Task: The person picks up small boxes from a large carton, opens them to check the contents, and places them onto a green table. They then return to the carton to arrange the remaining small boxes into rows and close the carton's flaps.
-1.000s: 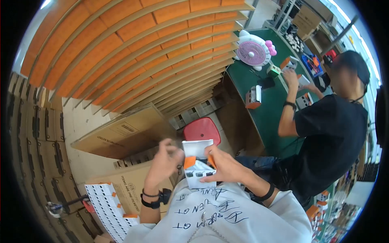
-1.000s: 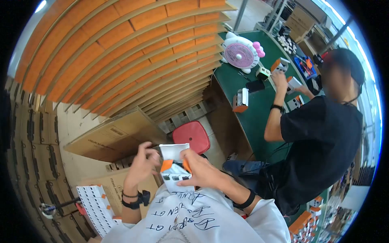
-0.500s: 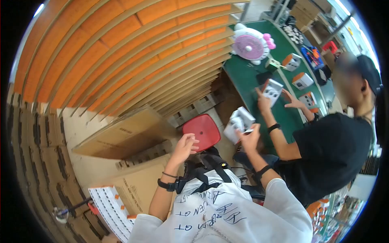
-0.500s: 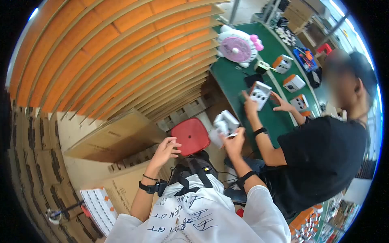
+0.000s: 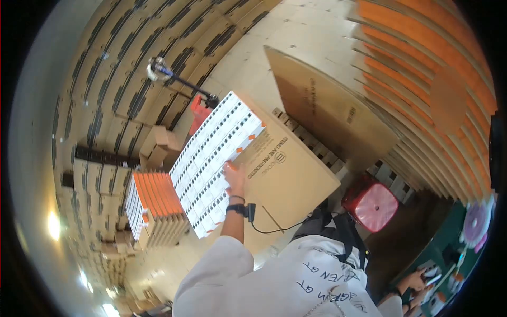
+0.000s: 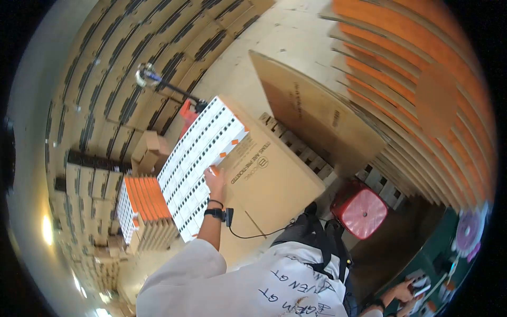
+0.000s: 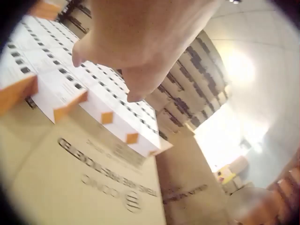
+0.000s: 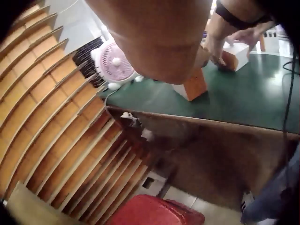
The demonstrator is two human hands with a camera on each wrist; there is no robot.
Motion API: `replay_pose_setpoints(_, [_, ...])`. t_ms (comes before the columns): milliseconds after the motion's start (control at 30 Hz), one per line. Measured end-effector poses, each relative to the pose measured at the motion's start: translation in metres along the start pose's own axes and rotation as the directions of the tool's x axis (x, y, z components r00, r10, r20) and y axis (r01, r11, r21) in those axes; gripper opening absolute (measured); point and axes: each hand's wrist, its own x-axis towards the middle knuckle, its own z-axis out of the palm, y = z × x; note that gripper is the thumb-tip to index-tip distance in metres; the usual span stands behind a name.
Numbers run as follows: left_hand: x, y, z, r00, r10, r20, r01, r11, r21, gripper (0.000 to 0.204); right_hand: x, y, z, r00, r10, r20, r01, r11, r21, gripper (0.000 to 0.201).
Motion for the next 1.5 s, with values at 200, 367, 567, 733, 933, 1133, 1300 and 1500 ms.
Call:
replay_pose_setpoints(200, [0.042,-0.087,0.018,0.955,-0.169,0.246,-0.049,0.725,0.687,0.114,-0.058,-0.141,-0.049,0.845,-0.434,0.313,0.461,0.887,-0.016,0.059])
replay_pose_setpoints(367, [-0.028,-0.066,0.051,0.947,0.014,0.321,-0.223,0.749,0.624,0.103,-0.162,-0.337,-0.115,0.528,-0.67,0.522,0.209,0.698,0.684,0.037])
replay_pose_setpoints(567, [-0.013,-0.007,0.016,0.951,0.309,-0.02,-0.252,0.811,0.527,0.094,-0.253,-0.457,-0.19,0.107,-0.841,0.53,-0.061,0.526,0.848,0.029])
replay_pose_setpoints(733, [0.015,-0.008,0.02,0.949,0.07,0.306,-0.184,0.913,0.364,0.097,-0.284,-0.501,-0.237,-0.235,-0.812,0.534,-0.287,0.583,0.76,0.06])
replay_pose_setpoints(933, [-0.129,0.181,-0.024,0.503,0.521,0.69,0.011,0.794,-0.607,0.082,-0.261,-0.558,-0.275,-0.294,-0.908,0.299,-0.422,0.404,0.812,0.113])
replay_pose_setpoints(1133, [-0.188,0.273,-0.03,-0.101,0.725,0.682,-0.34,0.619,-0.708,0.076,-0.155,-0.51,-0.304,-0.254,-0.888,0.383,-0.456,0.459,0.762,0.115])
replay_pose_setpoints(1300, [-0.23,0.319,0.0,-0.509,0.482,0.713,-0.307,0.672,-0.674,0.072,-0.111,-0.443,-0.314,-0.228,-0.841,0.491,-0.314,0.54,0.781,0.109])
replay_pose_setpoints(1500, [-0.272,0.337,0.08,-0.475,0.28,0.834,-0.079,0.931,-0.357,0.038,-0.099,-0.383,-0.333,0.026,-0.86,0.509,-0.331,0.473,0.817,0.096])
